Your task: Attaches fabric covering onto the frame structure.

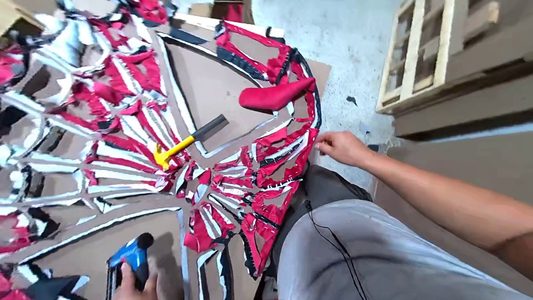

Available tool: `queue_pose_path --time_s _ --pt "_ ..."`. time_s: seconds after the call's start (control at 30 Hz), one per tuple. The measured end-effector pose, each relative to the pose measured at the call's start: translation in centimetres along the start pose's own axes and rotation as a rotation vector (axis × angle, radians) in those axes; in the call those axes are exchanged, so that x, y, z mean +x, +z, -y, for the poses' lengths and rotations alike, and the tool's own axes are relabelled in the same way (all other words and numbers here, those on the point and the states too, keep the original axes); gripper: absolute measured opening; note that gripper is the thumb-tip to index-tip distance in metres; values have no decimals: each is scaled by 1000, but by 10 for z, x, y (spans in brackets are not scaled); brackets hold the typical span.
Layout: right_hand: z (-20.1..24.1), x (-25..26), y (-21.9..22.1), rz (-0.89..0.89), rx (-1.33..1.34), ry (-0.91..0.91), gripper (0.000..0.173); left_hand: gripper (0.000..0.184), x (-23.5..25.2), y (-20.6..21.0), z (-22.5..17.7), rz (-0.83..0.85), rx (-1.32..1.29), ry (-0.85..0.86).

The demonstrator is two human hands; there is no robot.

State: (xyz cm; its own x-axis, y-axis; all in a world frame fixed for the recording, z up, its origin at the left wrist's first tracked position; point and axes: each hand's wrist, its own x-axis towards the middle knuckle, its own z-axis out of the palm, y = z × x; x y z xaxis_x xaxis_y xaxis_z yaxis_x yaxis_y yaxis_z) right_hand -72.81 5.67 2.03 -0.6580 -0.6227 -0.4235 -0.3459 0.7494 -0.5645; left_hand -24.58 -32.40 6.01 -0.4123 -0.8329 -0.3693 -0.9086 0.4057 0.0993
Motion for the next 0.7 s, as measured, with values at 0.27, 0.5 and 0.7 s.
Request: queue_pose_path --time_s 0.27,0.5,0.7 --pt "21 137 -58 -134 -468 -429 72 48 -70 66 -76 -232 -185 -62" --pt "-6 180 -53 3 -588 -605 76 66 -153 183 -179 -260 -319 -148" --pt "-8 204 -74 -56 -549 -670 56 72 -158 192 -188 -202 -303 -273"
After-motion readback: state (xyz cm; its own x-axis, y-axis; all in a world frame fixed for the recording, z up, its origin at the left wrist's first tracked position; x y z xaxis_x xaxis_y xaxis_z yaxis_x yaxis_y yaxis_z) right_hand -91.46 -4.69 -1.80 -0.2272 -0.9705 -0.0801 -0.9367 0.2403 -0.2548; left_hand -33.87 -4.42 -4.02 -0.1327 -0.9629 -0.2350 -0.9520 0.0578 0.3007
